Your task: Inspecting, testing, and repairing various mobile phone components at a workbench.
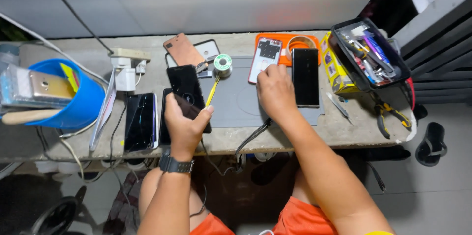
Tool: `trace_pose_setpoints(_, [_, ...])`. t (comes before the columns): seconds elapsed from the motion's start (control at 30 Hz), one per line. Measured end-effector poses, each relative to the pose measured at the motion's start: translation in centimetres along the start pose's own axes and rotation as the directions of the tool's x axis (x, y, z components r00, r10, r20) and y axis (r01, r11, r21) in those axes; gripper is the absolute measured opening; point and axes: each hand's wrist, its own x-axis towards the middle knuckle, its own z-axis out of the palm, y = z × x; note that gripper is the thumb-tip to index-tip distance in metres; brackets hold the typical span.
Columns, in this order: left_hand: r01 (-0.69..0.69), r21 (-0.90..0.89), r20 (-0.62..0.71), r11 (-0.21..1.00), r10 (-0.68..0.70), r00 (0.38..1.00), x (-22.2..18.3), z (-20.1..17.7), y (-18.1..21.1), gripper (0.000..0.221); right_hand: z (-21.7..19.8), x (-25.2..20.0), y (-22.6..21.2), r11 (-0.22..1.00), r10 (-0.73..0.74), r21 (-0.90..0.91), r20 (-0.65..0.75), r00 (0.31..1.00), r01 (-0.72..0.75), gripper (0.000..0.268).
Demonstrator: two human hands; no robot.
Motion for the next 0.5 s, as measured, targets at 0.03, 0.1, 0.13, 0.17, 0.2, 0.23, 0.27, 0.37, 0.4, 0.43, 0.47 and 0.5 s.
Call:
trace_pose_setpoints(0.03, [-0.005,-0.006,0.001,1.0,0.005,1.0,0.0,-0.2,0.1,0.055,0.0,-0.3,-0.2,1.0,0.0,-0.006,-0.006,1.0,0.0,0.009])
trace_pose_setpoints(0.1, [-0.004,-0.026,-0.002,1.0,0.004,1.0,-0.1,-1.0,0.4,0.047,0.0,-0.7,-0.9,0.997,-0.07,0.022,-0.073,0.995,0.071,0.013])
trace_pose_setpoints(0.13, [-0.009,-0.03,-0.007,1.0,0.008,1.0,0.1,-0.9,0.3,0.047,-0.5,-1.1,-1.7,0.997,-0.075,0.018,-0.077,0.994,0.077,0.013])
trace_pose_setpoints(0.17, [-0.011,-0.041,-0.015,0.999,0.01,1.0,0.1,-1.2,0.2,0.047,-0.8,-1.5,-2.6,0.994,-0.103,0.028,-0.072,0.992,0.105,0.015])
trace_pose_setpoints(0.2, [-0.013,-0.053,-0.023,0.999,0.011,1.0,0.1,-1.4,0.1,0.046,-1.2,-2.0,-3.5,0.99,-0.131,0.038,-0.067,0.989,0.134,0.016])
trace_pose_setpoints(0.23, [-0.013,-0.047,-0.032,0.999,0.011,0.999,0.0,-1.7,-0.2,0.046,-1.4,-2.6,-4.6,0.989,-0.138,0.046,-0.067,0.988,0.141,0.016])
trace_pose_setpoints(0.27, [-0.018,-0.044,-0.037,0.999,0.016,0.999,0.0,-2.0,-0.4,0.047,-1.7,-3.1,-5.5,0.982,-0.178,0.053,-0.066,0.982,0.181,0.017])
trace_pose_setpoints(0.37, [-0.03,-0.045,-0.055,0.999,0.028,0.998,0.0,-2.9,-0.3,0.049,-2.5,-4.8,-8.5,0.968,-0.235,0.085,-0.04,0.971,0.238,0.017])
trace_pose_setpoints(0.4, [-0.036,-0.056,-0.063,0.998,0.033,0.998,0.0,-3.1,-0.1,0.05,-2.7,-5.4,-9.5,0.963,-0.251,0.102,-0.013,0.968,0.251,0.016])
trace_pose_setpoints(0.43, [-0.036,-0.048,-0.072,0.998,0.033,0.997,-0.1,-3.5,-0.1,0.05,-2.9,-5.8,-10.1,0.96,-0.258,0.111,-0.014,0.966,0.258,0.016])
trace_pose_setpoints(0.47, [-0.036,-0.058,-0.069,0.998,0.032,0.997,-0.2,-3.8,0.0,0.048,-3.0,-6.2,-10.7,0.951,-0.285,0.127,0.013,0.958,0.281,0.017])
trace_pose_setpoints(0.5, [-0.037,-0.07,-0.066,0.997,0.032,0.997,-0.2,-4.1,0.0,0.047,-3.1,-6.6,-11.2,0.942,-0.312,0.14,0.039,0.949,0.304,0.019])
